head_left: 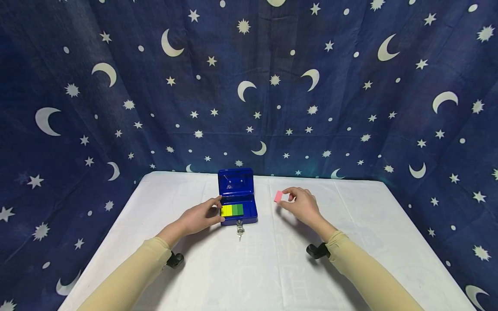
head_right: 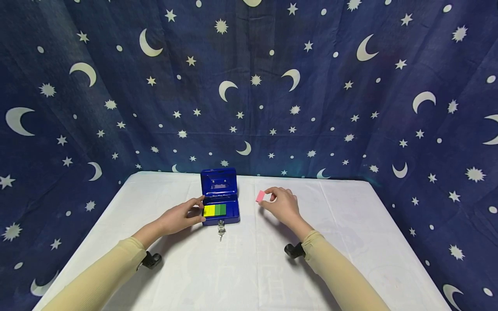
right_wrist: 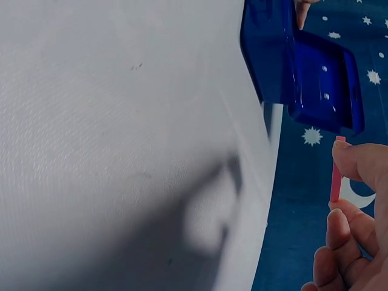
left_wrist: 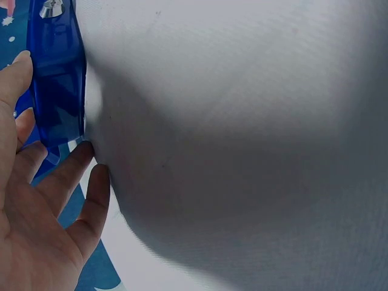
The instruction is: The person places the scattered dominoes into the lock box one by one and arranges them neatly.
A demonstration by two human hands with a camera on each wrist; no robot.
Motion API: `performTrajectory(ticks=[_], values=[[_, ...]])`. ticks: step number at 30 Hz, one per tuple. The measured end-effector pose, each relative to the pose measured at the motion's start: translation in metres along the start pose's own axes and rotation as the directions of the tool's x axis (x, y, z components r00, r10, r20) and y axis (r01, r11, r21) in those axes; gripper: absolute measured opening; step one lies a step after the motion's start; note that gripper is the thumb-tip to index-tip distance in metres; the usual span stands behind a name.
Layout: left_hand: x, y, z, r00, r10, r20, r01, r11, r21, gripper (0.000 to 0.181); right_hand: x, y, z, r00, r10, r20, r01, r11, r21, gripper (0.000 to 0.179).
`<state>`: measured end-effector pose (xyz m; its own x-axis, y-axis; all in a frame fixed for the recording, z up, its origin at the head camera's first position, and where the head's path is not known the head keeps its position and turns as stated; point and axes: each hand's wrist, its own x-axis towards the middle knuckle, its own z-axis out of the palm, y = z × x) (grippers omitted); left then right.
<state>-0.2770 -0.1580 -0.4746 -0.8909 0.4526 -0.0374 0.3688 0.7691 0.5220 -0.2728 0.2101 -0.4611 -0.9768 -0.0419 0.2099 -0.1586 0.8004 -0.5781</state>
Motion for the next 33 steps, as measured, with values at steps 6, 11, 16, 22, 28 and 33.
performTrajectory(ticks=[6, 11, 16, 22, 28, 33], values=[[0.000, -0.001, 0.001, 1.000, -0.001, -0.004, 0.001, 1.000, -0.002, 0.047, -0.001, -0.007, 0.003, 1.000, -0.017, 0.004, 0.017, 1.000, 0.010, 0.044], [0.000, -0.002, 0.001, 1.000, 0.000, 0.000, 0.000, 1.000, -0.005, 0.048, 0.000, -0.011, 0.007, 1.000, -0.022, 0.013, 0.022, 1.000, 0.012, 0.044], [0.000, -0.001, 0.001, 1.000, -0.008, 0.005, 0.008, 1.000, -0.005, 0.049, 0.001, -0.014, 0.011, 1.000, -0.021, 0.022, 0.021, 1.000, 0.010, 0.044], [0.000, 0.000, 0.000, 1.000, -0.018, 0.006, 0.018, 1.000, -0.009, 0.045, 0.000, -0.018, 0.014, 0.999, -0.028, 0.029, 0.028, 0.999, 0.018, 0.043], [0.000, 0.001, -0.001, 1.000, -0.020, 0.005, 0.020, 1.000, -0.010, 0.045, 0.000, -0.022, 0.018, 0.998, -0.046, 0.034, 0.045, 0.998, 0.031, 0.042], [0.001, 0.001, 0.000, 1.000, -0.018, -0.004, 0.018, 1.000, -0.003, 0.056, 0.001, -0.027, 0.023, 0.997, -0.059, 0.041, 0.057, 0.998, 0.035, 0.042]])
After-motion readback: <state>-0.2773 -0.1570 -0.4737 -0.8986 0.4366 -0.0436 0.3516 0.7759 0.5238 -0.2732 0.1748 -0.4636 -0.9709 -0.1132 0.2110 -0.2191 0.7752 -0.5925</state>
